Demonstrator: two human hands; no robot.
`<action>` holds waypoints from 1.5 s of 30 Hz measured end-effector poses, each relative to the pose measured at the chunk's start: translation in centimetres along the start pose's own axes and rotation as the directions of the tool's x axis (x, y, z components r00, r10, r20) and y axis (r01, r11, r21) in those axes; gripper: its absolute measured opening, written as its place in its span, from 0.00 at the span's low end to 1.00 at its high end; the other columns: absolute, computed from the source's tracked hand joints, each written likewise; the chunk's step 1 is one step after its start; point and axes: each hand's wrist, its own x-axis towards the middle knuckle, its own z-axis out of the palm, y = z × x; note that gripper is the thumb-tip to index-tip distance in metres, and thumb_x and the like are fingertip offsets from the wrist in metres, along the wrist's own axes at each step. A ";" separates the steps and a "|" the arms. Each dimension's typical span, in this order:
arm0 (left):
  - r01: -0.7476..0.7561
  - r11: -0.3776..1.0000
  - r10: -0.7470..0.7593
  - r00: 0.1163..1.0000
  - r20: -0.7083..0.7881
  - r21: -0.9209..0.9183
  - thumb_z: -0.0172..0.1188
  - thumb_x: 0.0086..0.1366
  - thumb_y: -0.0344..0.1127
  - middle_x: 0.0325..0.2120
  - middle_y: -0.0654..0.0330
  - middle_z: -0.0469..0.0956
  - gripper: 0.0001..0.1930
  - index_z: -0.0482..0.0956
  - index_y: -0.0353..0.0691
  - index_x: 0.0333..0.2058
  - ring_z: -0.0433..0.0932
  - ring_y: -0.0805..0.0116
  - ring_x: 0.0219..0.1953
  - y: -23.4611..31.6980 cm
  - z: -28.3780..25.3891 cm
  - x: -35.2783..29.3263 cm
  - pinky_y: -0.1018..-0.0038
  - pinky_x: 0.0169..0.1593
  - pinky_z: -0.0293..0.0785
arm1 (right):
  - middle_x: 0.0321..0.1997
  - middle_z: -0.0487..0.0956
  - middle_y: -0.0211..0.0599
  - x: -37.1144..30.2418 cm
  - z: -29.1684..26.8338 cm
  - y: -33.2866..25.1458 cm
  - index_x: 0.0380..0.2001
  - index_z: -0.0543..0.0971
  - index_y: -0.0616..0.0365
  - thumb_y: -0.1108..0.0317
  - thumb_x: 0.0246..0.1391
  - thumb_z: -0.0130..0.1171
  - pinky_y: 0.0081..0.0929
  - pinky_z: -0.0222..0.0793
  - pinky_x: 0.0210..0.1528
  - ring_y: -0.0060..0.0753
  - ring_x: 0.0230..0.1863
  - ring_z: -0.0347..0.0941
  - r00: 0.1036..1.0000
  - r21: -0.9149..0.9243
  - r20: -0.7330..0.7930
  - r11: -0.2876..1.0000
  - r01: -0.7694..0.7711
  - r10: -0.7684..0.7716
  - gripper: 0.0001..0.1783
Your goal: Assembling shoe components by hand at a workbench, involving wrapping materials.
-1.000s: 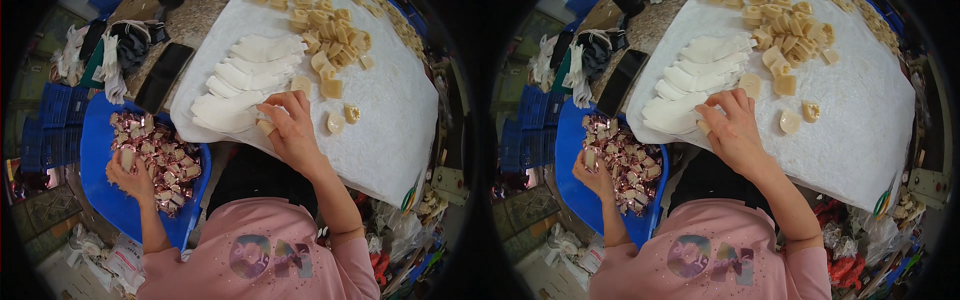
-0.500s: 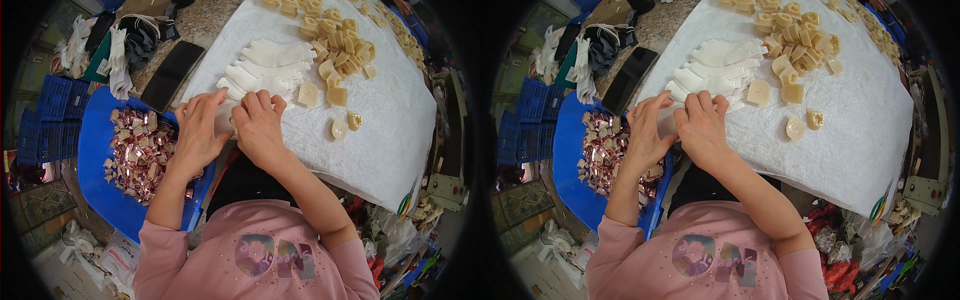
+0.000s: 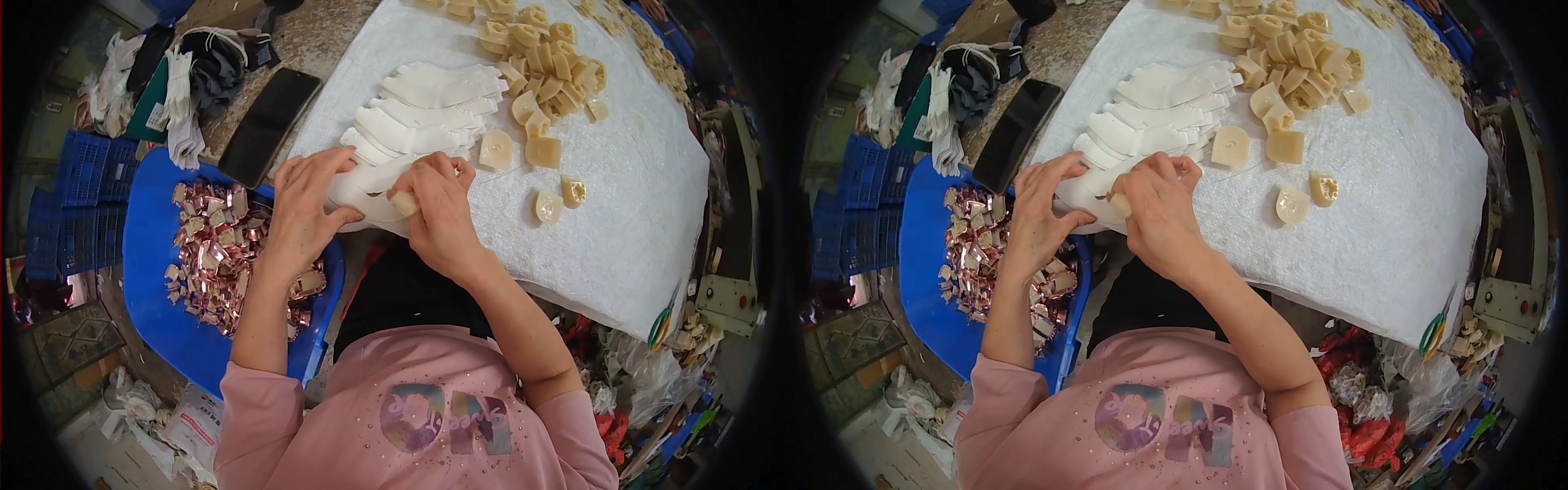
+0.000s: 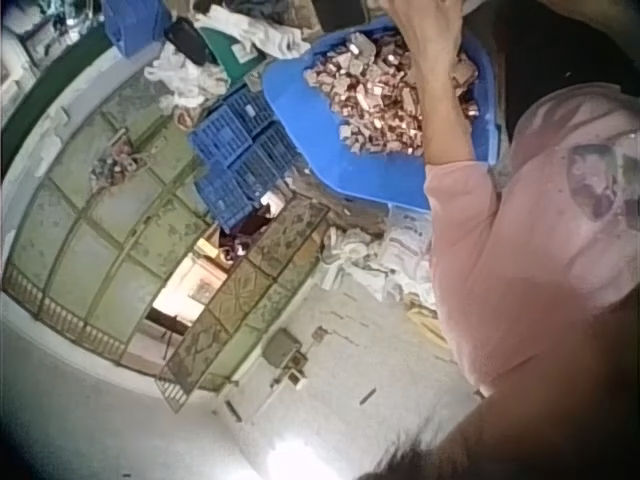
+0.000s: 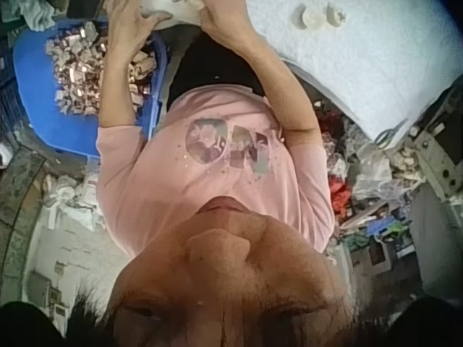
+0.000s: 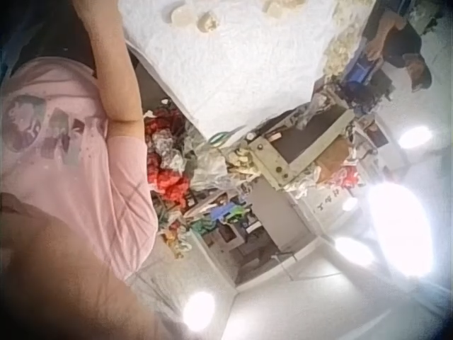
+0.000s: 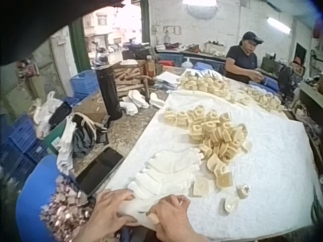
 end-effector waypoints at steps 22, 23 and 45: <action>0.073 0.995 -0.081 0.986 -0.148 -0.061 0.55 0.52 0.20 0.45 0.54 0.77 0.20 0.74 0.38 0.46 0.69 0.54 0.55 0.2 0.9 -0.9 0.65 0.60 0.61 | 0.35 0.69 0.30 -0.6 1.2 -1.2 0.27 0.76 0.54 0.76 0.32 0.57 0.45 0.46 0.50 0.38 0.45 0.62 0.995 -0.189 -0.101 0.982 -0.006 -0.013 0.12; 0.075 0.996 -0.083 0.985 -0.150 -0.057 0.55 0.52 0.20 0.45 0.54 0.77 0.20 0.74 0.38 0.46 0.69 0.54 0.55 0.2 1.0 -1.3 0.65 0.60 0.61 | 0.35 0.69 0.30 -0.5 0.9 -1.5 0.28 0.76 0.54 0.75 0.33 0.58 0.45 0.46 0.50 0.37 0.45 0.62 0.993 -0.255 -0.113 0.967 -0.004 -0.026 0.12; 0.223 0.590 -0.503 0.853 -0.137 -0.776 0.49 0.59 0.16 0.29 0.63 0.74 0.20 0.70 0.36 0.50 0.72 0.78 0.31 0.8 2.6 -1.8 0.82 0.38 0.70 | 0.36 0.70 0.32 0.7 2.1 -1.0 0.28 0.72 0.52 0.80 0.36 0.55 0.42 0.48 0.49 0.42 0.42 0.63 0.997 0.132 -0.020 0.988 0.078 -0.076 0.13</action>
